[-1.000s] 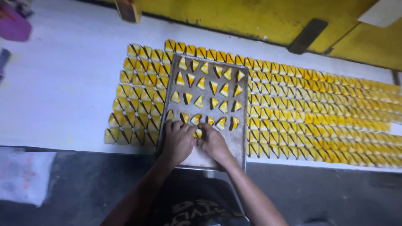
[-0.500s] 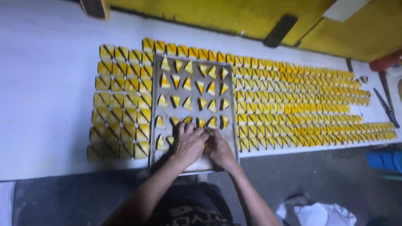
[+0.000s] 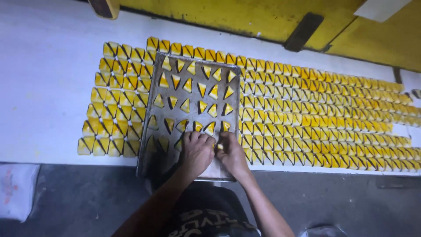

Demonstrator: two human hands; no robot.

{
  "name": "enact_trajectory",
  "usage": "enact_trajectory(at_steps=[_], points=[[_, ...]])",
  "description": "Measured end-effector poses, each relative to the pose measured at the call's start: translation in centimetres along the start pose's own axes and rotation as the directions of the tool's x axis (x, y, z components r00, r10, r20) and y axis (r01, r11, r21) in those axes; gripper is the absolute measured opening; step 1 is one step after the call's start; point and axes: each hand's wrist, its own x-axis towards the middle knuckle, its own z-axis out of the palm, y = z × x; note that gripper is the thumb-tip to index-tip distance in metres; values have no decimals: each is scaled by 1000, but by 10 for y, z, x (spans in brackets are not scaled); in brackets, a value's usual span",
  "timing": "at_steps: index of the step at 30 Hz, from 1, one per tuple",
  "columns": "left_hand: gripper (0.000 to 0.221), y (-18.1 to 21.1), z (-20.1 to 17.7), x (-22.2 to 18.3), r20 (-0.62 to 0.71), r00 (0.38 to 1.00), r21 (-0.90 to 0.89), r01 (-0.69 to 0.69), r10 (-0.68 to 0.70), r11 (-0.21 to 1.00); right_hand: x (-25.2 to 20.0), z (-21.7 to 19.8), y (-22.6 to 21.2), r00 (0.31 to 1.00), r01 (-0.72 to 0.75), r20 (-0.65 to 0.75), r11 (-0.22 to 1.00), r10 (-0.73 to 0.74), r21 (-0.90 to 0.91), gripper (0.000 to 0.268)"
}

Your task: Arranging small triangular pastries onto a metal baking tray in a production area.

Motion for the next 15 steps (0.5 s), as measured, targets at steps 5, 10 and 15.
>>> enact_trajectory(at_steps=[5, 10, 15], points=[[31, 12, -6, -4, -1, 997, 21, 73, -73, 997, 1, -3, 49, 985, 100, -132, 994, -106, -51, 43], [27, 12, -22, -5, -197, 980, 24, 14, -9, 1000, 33, 28, 126, 783, 410, -289, 806, -551, -426, 4], [34, 6, -75, -5, -281, 958, -25, 52, -57, 998, 29, 8, 124, 833, 411, -226, 839, -504, -356, 25]])
